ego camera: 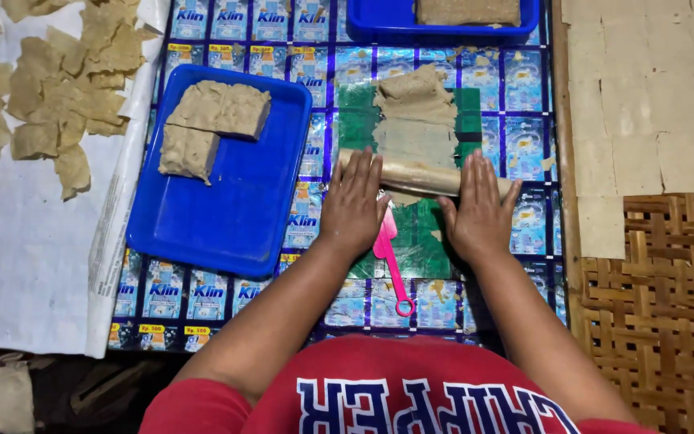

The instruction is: Flattening and shaping food dough using a rolling pin and a spatula on a flat workspace.

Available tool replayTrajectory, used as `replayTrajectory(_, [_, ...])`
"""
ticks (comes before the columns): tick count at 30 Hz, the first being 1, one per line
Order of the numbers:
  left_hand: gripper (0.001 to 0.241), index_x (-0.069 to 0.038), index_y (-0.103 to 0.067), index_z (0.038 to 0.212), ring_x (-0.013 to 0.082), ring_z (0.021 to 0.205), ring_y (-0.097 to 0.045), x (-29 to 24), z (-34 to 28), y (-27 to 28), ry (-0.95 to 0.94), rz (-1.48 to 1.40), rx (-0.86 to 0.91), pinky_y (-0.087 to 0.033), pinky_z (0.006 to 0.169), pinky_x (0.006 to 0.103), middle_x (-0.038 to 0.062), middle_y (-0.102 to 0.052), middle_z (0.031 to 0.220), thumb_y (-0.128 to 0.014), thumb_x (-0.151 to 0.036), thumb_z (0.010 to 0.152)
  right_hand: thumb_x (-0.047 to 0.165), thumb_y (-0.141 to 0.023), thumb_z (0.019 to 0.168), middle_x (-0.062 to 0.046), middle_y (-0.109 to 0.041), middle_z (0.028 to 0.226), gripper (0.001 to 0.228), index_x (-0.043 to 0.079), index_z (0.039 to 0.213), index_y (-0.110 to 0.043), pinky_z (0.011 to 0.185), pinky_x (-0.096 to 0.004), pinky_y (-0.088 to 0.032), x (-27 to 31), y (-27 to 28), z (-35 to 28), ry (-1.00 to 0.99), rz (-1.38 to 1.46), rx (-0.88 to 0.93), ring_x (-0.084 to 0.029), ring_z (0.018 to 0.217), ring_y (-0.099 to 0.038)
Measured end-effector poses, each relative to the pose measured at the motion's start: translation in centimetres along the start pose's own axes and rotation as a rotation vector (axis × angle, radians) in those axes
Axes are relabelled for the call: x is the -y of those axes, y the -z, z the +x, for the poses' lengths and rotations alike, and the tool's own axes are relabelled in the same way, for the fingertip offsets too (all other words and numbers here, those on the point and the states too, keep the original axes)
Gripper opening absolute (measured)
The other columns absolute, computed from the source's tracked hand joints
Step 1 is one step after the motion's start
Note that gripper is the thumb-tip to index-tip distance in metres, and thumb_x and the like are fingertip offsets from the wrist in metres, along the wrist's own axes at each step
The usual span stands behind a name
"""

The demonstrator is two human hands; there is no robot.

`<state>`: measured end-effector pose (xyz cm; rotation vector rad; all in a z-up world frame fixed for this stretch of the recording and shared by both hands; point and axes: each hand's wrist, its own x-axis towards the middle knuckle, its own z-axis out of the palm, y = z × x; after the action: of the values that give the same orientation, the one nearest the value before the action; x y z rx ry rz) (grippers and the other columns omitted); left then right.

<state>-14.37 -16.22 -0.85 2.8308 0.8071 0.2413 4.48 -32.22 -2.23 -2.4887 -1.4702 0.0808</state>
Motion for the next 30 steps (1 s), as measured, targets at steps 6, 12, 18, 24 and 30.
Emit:
replayTrajectory(6, [0.073,-0.018,-0.052,0.135,0.0292,0.131,-0.049,2.8,5.2,-4.1,0.044,-0.076,-0.078,-0.019,0.122,0.0646,0.005,-0.054,0.125,-0.086,-0.038,0.074,0.032,-0.055,0.106,-0.019,-0.023,0.169,0.066,0.006,0.16,-0.031,0.119,-0.071,0.0,3.7,3.1,1.9,-0.104,0.11,-0.074,-0.037,0.154,-0.025])
replayTrajectory(12, [0.062,-0.018,-0.057,0.121,0.0293,0.114,-0.058,1.8,2.0,-2.5,0.258,-0.129,-0.153,-0.04,0.111,0.055,0.004,-0.056,0.109,-0.087,-0.044,0.073,0.05,-0.063,0.091,-0.009,-0.051,0.119,0.053,0.019,0.133,-0.055,0.084,-0.046,-0.049,8.1,-2.3,-6.2,0.386,0.182,0.176,-0.033,0.112,-0.058])
replayTrajectory(18, [0.064,-0.012,-0.057,0.128,0.0413,0.105,-0.063,1.9,-0.4,-3.2,0.584,-0.359,-0.384,-0.052,0.094,0.0529,0.014,-0.061,0.108,-0.089,-0.026,0.075,0.02,-0.058,0.089,-0.013,-0.06,0.109,0.062,0.011,0.148,-0.04,0.075,-0.046,-0.06,5.2,-0.8,-6.1,0.256,0.138,0.349,-0.037,0.106,-0.064])
replayTrajectory(24, [0.065,-0.011,-0.051,0.133,0.0449,0.104,-0.063,2.8,-0.4,-3.0,0.574,-0.393,-0.496,-0.05,0.096,0.0545,0.018,-0.061,0.109,-0.086,-0.017,0.079,0.032,-0.069,0.085,-0.015,-0.06,0.114,0.064,0.007,0.141,-0.048,0.085,-0.049,-0.054,3.5,0.9,-5.7,0.205,0.129,0.324,-0.038,0.111,-0.061])
replayTrajectory(30, [0.058,-0.017,-0.052,0.143,0.047,0.117,-0.057,2.5,0.2,-1.9,0.409,-0.345,-0.516,-0.05,0.098,0.0569,0.019,-0.054,0.124,-0.073,-0.008,0.09,0.038,-0.079,0.082,-0.013,-0.058,0.109,0.058,0.004,0.123,-0.055,0.085,-0.05,-0.05,5.2,-2.6,-4.9,0.147,0.1,0.264,-0.038,0.107,-0.059])
